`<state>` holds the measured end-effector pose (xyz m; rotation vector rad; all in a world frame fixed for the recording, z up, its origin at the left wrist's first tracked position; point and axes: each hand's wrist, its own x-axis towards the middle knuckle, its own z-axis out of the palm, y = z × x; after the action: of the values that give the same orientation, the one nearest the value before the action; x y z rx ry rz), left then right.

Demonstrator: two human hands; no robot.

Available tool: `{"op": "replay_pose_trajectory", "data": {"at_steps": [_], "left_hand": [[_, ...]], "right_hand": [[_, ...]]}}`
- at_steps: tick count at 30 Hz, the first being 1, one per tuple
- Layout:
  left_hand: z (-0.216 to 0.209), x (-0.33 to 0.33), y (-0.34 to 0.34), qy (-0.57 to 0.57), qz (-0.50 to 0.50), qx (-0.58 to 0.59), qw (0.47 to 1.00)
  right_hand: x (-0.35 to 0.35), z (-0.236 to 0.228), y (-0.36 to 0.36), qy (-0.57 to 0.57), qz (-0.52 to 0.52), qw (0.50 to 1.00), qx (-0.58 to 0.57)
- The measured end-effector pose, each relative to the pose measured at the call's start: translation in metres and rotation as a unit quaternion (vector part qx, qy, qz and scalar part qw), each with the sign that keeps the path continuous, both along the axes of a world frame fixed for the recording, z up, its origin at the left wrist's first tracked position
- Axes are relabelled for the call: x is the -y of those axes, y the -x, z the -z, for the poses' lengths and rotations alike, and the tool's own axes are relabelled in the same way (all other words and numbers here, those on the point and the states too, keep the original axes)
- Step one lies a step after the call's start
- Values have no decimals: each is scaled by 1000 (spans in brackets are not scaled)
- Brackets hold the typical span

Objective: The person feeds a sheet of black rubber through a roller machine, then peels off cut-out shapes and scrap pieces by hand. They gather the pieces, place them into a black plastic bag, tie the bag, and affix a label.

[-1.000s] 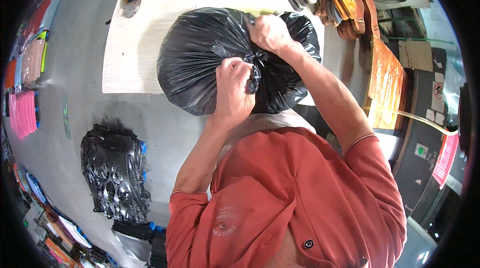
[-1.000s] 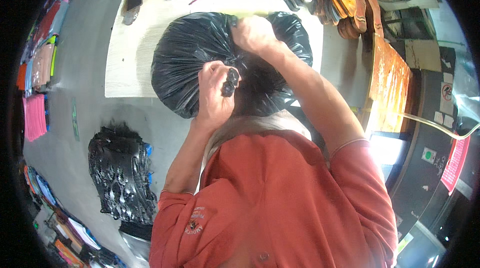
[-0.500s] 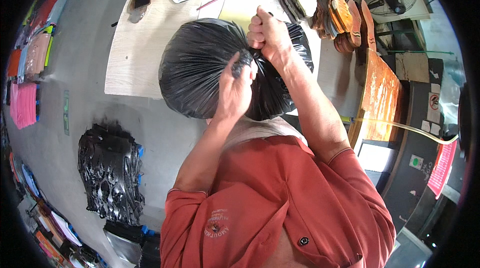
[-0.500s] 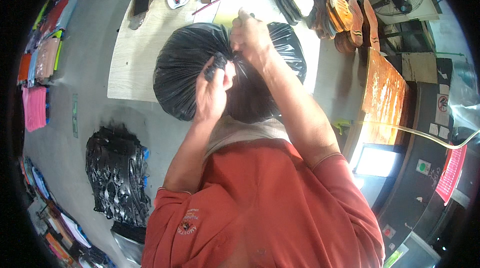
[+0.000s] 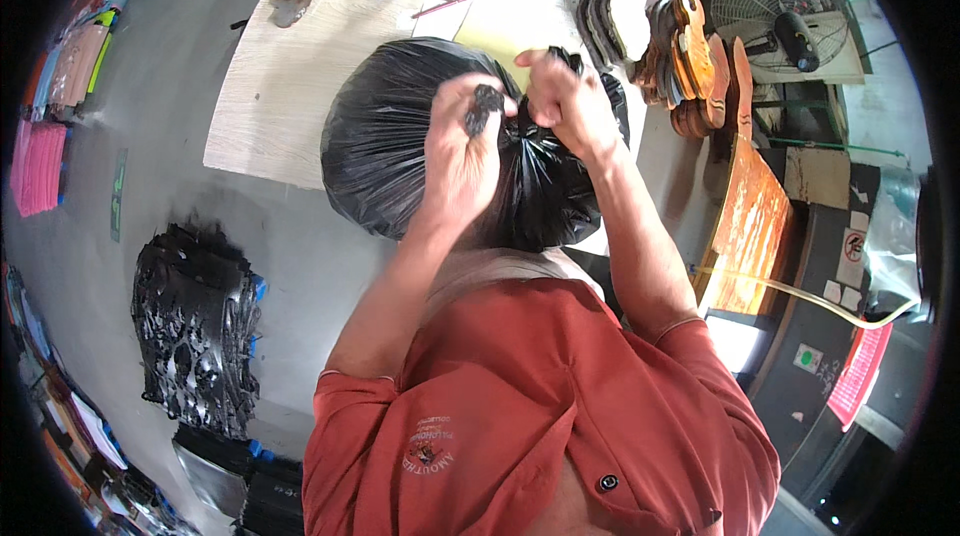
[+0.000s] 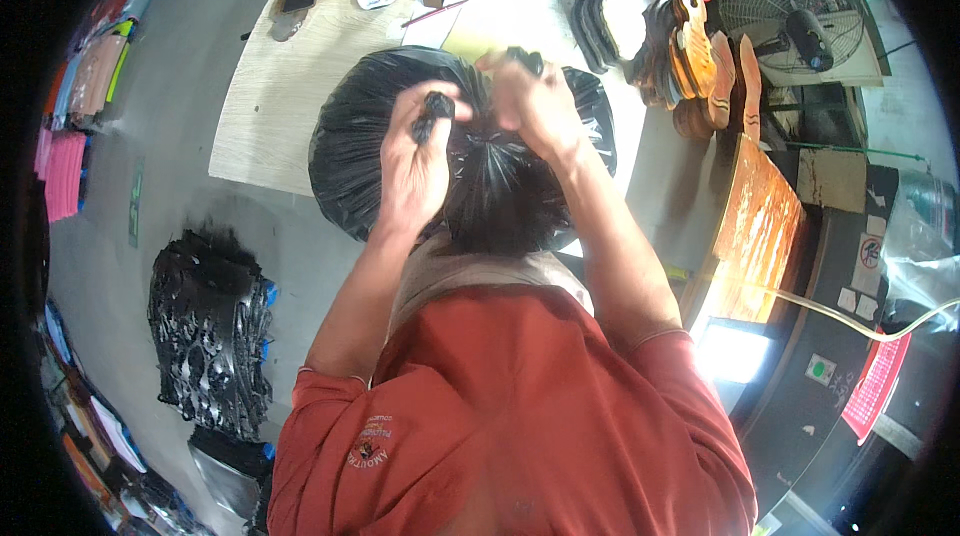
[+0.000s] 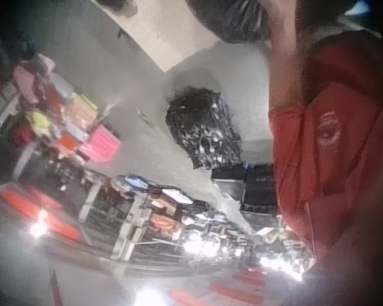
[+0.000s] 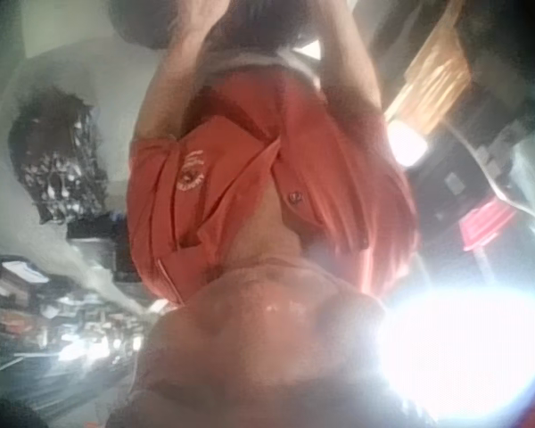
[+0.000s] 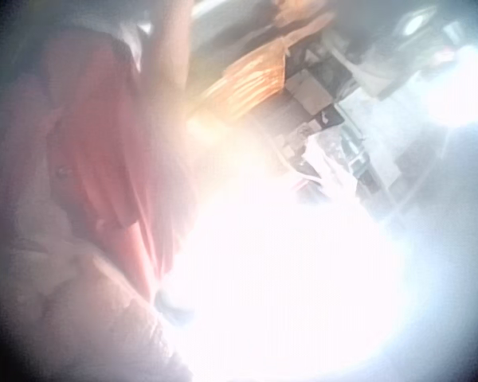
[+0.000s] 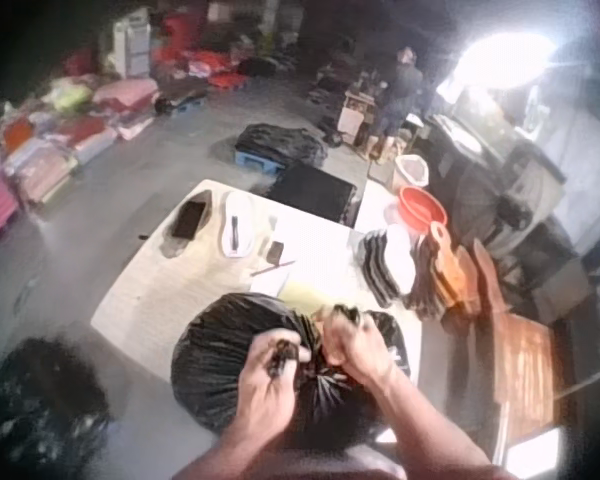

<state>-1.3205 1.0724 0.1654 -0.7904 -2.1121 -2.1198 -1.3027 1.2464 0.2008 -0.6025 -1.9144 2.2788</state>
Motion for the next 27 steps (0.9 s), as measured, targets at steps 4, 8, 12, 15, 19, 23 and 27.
{"op": "replay_pose_trajectory", "data": {"at_steps": [4, 8, 12, 15, 19, 23, 27], "left_hand": [[10, -20, 14, -85, 29, 138, 986], [19, -33, 11, -1, -3, 90, 996], [10, -25, 11, -3, 45, 111, 993], [1, -10, 2, 26, 110, 177, 978], [5, -9, -4, 167, 57, -49, 983], [18, -31, -3, 127, 9, 77, 989], [20, -35, 4, 50, 43, 165, 984]], "right_hand": [[4, -22, -24, -325, -169, 930, -31], [18, -19, -25, -359, -165, 918, 4], [23, -13, -27, -403, -101, 910, -5], [17, -9, -34, -223, -30, 973, 48], [14, 2, -33, -79, 24, 995, 58], [18, 1, -30, -25, 86, 996, 28], [36, -11, -37, -6, 109, 992, -62]]}}
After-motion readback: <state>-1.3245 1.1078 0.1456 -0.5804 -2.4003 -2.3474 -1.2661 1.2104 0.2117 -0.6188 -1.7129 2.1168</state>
